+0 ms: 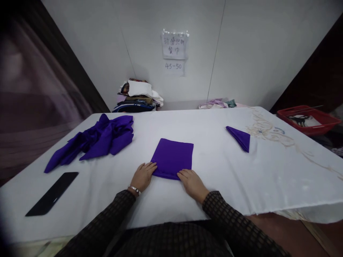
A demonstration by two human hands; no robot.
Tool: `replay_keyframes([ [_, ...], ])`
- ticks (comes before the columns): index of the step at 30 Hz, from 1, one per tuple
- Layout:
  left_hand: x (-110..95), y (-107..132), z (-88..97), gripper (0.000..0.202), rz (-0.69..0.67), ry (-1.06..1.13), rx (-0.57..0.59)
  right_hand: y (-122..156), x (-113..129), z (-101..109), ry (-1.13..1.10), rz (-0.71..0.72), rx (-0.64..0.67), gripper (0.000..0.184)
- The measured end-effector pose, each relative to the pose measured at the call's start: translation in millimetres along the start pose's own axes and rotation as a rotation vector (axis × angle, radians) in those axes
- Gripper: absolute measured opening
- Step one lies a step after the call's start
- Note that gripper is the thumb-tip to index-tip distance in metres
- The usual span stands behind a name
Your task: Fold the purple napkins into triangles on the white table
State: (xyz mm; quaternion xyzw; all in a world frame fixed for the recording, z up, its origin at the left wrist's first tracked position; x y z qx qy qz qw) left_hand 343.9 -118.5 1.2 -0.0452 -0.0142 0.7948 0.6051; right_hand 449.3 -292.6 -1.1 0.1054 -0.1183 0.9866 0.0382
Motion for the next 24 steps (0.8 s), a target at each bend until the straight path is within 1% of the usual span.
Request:
replay_keyframes([
  [2,-10,4,1.4,0.045,-0.007,0.011,-0.022,-4,2,3,0.021,0.004,-0.045,0.043],
  [4,-28,7,1.0,0.045,-0.043,0.036,-0.034,-6,4,5,0.047,0.005,-0.063,0.037],
  [7,-57,5,-2.4,0.041,-0.112,0.071,-0.018,-10,8,7,0.098,-0.013,-0.042,0.031],
  [10,-75,-4,-5.6,0.037,-0.131,0.086,0.006,-14,11,6,0.144,-0.037,0.007,0.028],
  [12,-81,-10,-6.2,0.034,-0.123,0.088,0.016,-18,12,6,0.175,-0.063,0.035,0.027],
  [16,-84,-15,-4.9,0.030,-0.107,0.075,0.012,-25,15,4,0.236,-0.110,0.089,0.027],
  [18,-85,-15,-4.8,0.029,-0.106,0.065,0.007,-29,18,3,0.256,-0.111,0.114,0.028],
  [21,-86,-15,-6.9,0.028,-0.104,0.045,0.007,-32,20,0,0.269,-0.110,0.141,0.024],
  [24,-85,-15,-11.5,0.029,-0.099,0.028,0.019,-32,19,-3,0.273,-0.094,0.142,0.021],
])
Point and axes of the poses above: each hand's wrist, its own y-axis away from the middle knuckle, its own z-axis out of the back of the hand, x = y × z, the point moved 8 cm from there along -y, towards the middle knuckle, and after that the axes turned 6 degrees about x, right-handed, at the moved point
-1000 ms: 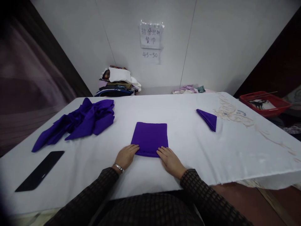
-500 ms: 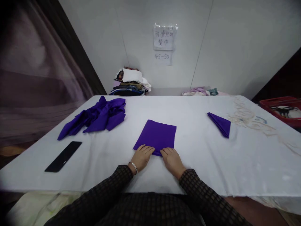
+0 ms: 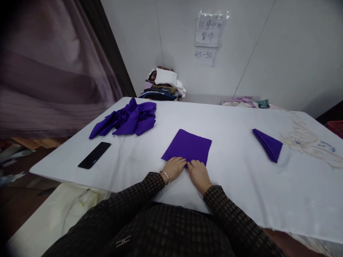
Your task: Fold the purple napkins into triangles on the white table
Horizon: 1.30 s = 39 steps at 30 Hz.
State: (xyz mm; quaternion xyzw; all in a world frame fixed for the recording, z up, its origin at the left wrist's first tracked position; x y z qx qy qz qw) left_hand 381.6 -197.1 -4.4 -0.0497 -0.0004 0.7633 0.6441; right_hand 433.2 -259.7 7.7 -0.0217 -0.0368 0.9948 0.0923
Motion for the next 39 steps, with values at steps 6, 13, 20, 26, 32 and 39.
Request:
replay_keyframes([
  [6,16,7,-8.3,0.033,0.019,-0.003,0.047,6,-1,-6,-0.017,0.045,-0.075,0.027],
  [13,71,32,-3.3,0.037,0.137,-0.047,0.061,12,-2,-12,-0.050,0.049,-0.080,0.036],
  [20,88,39,1.2,0.036,0.152,-0.075,0.119,30,-9,-9,-0.059,0.087,-0.125,0.038],
  [26,86,38,1.9,0.037,0.140,-0.062,0.134,49,-23,-9,-0.078,0.078,-0.162,0.038],
  [32,76,34,6.8,0.039,0.113,-0.076,0.031,51,-24,-13,-0.047,0.075,-0.152,0.037],
  [39,48,20,0.3,0.034,0.017,-0.045,-0.007,48,-22,-12,-0.040,0.072,-0.165,0.034],
])
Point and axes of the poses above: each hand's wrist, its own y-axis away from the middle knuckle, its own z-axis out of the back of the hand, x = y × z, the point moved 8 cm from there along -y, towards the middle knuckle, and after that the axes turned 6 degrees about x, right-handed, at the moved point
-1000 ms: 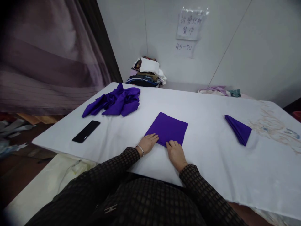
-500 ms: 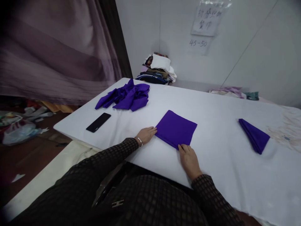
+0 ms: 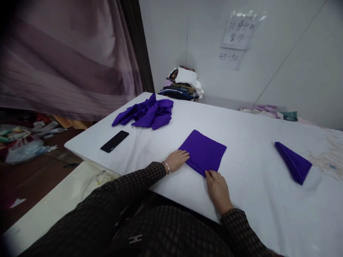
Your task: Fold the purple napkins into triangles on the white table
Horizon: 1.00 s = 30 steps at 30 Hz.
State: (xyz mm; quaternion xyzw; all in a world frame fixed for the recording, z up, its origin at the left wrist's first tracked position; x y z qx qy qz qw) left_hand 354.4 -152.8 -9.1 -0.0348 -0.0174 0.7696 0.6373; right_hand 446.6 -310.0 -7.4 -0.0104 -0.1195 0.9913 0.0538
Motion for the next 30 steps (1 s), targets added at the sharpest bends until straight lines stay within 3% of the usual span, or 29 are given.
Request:
replay_keyframes([
  [8,4,4,-5.9,0.036,-0.029,0.002,0.018,-4,1,6,-0.024,-0.047,-0.048,0.027],
  [15,17,11,0.7,0.046,0.041,-0.004,0.030,-2,3,5,-0.040,-0.045,-0.075,0.029],
  [18,-1,9,6.0,0.049,0.031,-0.022,0.003,-3,4,5,-0.041,-0.046,-0.082,0.029],
  [24,-62,-14,-1.1,0.040,-0.165,0.019,-0.035,-6,3,9,-0.070,-0.072,-0.082,0.026],
  [30,-65,-24,-7.2,0.032,-0.196,0.029,-0.041,-8,0,10,-0.098,-0.115,-0.018,0.024],
])
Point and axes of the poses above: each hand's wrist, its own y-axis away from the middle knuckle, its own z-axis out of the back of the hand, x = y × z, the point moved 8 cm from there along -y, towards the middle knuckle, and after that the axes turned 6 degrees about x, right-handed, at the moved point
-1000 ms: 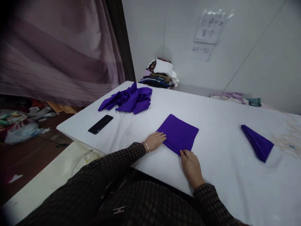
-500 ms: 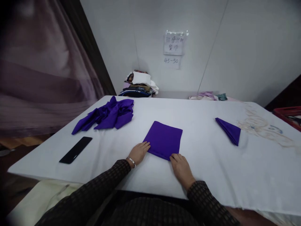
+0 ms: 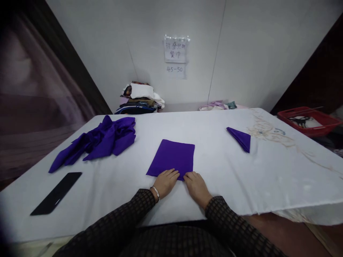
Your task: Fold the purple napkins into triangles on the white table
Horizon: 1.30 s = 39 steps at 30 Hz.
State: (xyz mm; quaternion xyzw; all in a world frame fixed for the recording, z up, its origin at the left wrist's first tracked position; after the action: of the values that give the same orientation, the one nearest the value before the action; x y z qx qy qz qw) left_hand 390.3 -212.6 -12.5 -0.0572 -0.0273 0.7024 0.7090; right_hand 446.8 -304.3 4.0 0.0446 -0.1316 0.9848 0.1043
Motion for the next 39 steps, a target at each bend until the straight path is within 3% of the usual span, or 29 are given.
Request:
replay_keyframes([
  [9,2,1,-0.8,0.032,-0.032,-0.026,0.019,-26,22,8,0.086,0.019,0.070,0.014],
  [14,3,0,-1.8,0.031,-0.019,-0.031,0.014,-36,26,1,0.113,0.041,0.111,0.012],
  [21,2,1,-0.9,0.031,-0.026,-0.026,0.018,-20,22,-5,0.119,0.082,0.132,0.020],
  [39,2,1,-0.5,0.032,-0.006,-0.009,0.046,22,-10,10,0.116,0.023,0.089,0.028],
])
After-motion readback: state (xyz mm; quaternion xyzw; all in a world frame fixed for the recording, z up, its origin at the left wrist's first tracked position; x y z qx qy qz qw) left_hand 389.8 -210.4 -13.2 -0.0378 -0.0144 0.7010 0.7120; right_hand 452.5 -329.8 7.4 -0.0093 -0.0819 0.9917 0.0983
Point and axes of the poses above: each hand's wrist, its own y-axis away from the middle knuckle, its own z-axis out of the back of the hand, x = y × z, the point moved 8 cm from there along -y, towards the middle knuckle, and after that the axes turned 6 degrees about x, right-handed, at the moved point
